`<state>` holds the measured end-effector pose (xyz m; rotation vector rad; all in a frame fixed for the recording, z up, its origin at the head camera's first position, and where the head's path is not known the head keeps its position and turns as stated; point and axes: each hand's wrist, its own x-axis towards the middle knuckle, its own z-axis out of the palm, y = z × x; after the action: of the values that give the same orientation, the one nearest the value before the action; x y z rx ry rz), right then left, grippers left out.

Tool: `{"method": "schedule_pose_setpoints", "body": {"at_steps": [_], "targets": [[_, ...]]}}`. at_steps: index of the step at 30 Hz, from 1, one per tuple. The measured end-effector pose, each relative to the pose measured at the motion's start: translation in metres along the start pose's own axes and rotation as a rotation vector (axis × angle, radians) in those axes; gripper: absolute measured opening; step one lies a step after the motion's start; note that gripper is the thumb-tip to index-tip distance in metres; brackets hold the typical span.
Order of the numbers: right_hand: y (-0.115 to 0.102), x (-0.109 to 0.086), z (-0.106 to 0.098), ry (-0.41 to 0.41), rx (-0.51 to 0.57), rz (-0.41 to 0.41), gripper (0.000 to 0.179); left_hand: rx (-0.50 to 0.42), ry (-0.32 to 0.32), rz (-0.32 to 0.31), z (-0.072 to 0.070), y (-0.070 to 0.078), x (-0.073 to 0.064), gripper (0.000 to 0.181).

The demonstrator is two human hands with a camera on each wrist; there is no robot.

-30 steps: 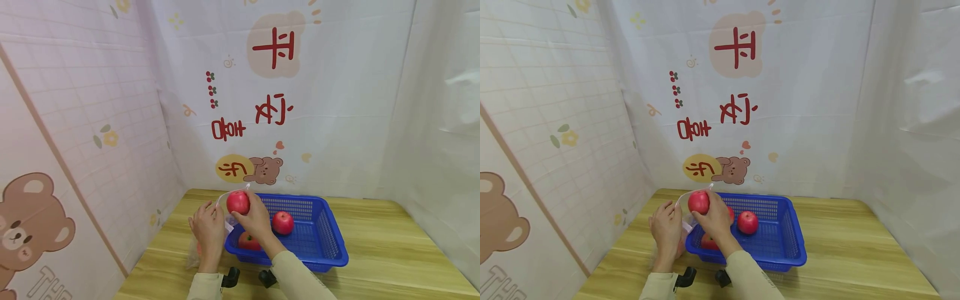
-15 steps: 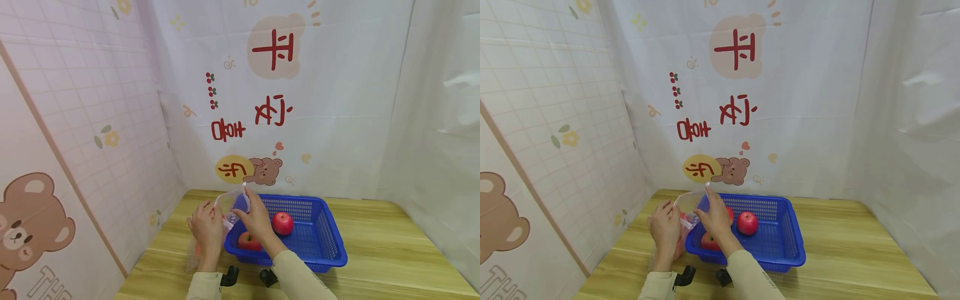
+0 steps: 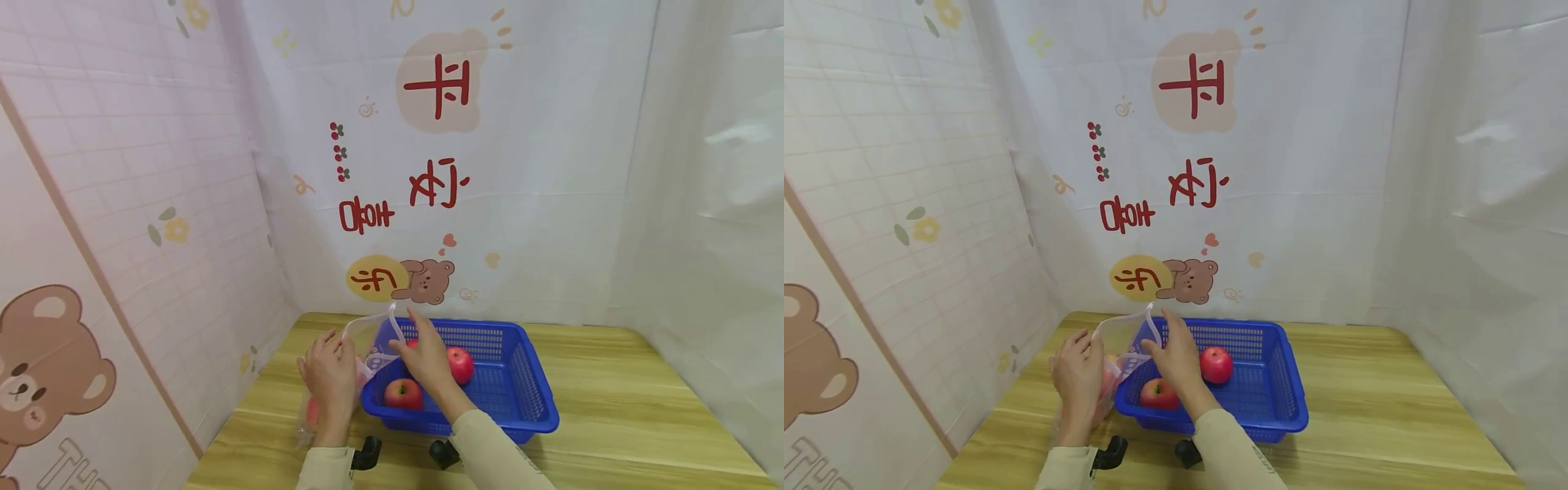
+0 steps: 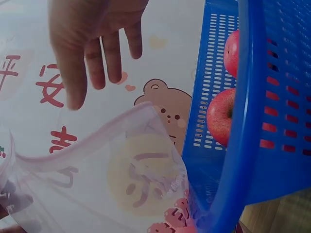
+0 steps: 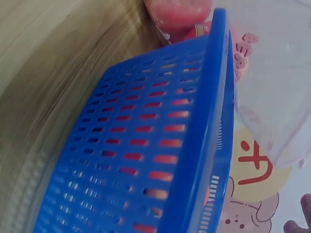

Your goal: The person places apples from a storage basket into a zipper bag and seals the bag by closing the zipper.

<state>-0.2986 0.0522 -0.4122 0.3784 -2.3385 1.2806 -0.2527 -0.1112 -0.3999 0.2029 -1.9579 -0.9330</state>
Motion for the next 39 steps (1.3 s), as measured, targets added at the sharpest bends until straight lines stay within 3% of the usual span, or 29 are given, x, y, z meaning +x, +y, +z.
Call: {"method": "schedule_pose_setpoints", "body": {"at_steps": [8,16,22,33,39], "targets": [[0.010,-0.003,-0.004,0.033,0.007,0.022,0.072,0.003,-0.021,0.002,-0.004,-0.003,-0.002,0.022],[0.016,-0.008,-0.006,0.015,0.025,0.066,0.073,0.004,0.032,0.075,-0.008,-0.010,-0.005,0.018],[0.025,-0.011,-0.006,0.024,0.029,0.065,0.070,-0.008,0.007,0.051,-0.010,-0.010,-0.006,0.019],[0.033,-0.014,-0.009,-0.021,0.041,0.100,0.066,-0.029,0.006,0.048,-0.012,-0.011,-0.007,0.019],[0.041,-0.015,-0.011,-0.117,0.073,0.145,0.066,-0.024,0.011,0.050,-0.013,-0.012,-0.008,0.019]]}}
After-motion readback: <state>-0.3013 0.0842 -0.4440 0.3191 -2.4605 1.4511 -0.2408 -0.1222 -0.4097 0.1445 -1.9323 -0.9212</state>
